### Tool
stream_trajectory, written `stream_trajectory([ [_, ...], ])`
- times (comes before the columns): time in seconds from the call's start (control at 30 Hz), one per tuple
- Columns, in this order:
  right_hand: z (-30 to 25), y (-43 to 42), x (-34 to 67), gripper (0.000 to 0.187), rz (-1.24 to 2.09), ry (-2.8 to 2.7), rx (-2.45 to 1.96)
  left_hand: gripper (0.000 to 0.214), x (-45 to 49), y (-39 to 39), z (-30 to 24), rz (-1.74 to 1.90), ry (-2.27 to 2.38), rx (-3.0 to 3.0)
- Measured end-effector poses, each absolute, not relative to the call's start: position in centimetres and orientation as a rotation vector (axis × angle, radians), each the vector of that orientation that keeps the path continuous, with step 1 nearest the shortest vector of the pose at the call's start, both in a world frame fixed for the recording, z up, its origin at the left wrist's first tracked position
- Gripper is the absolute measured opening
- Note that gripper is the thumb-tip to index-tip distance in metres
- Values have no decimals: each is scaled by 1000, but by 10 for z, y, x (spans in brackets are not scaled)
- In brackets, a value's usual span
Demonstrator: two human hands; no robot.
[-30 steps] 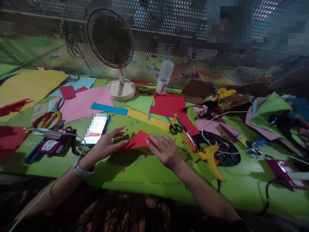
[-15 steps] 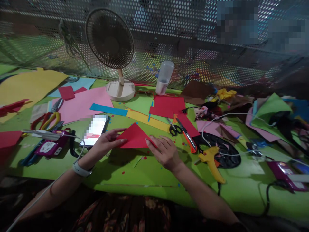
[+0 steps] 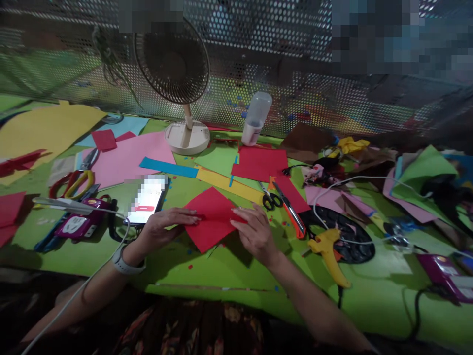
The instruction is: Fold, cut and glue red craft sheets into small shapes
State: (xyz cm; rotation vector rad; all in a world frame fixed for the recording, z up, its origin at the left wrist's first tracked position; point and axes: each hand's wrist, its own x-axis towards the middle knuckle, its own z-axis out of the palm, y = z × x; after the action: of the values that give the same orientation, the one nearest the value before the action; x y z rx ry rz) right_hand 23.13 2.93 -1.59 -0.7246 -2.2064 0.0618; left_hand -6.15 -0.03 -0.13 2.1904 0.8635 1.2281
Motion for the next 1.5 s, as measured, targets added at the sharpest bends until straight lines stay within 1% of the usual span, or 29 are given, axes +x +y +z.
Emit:
stream_trajectory([
  [0.07,-17,30,230,30,96,-2256,-714,28,-62,-1,-6,1143,929,2286],
  [0.23,-23,30,228,23,192,-2404,-687,32,-62,-8,-8,731,1113,2421],
  [0.37,-27,29,228,23,211,-2462,-649,32,-63,-15,-8,626,1114,2491],
  [0.6,-31,31,229,28,261,-2447,-639,39,-64,-15,-12,663,1158,2455],
  [0.77,-30,32,230,37,215,-2442,-695,27,-58,-15,-7,662,1128,2454],
  [1.1,-32,33,232,27,328,-2410,-750,29,-53,-18,-7,674,1188,2380],
  [1.23,-32,32,231,24,317,-2394,-771,27,-52,-17,-7,691,1210,2369],
  [1.4,-30,32,230,22,292,-2378,-750,25,-54,-15,-7,748,1172,2359],
  [1.5,-29,32,230,24,325,-2388,-735,25,-56,-15,-8,746,1133,2373],
])
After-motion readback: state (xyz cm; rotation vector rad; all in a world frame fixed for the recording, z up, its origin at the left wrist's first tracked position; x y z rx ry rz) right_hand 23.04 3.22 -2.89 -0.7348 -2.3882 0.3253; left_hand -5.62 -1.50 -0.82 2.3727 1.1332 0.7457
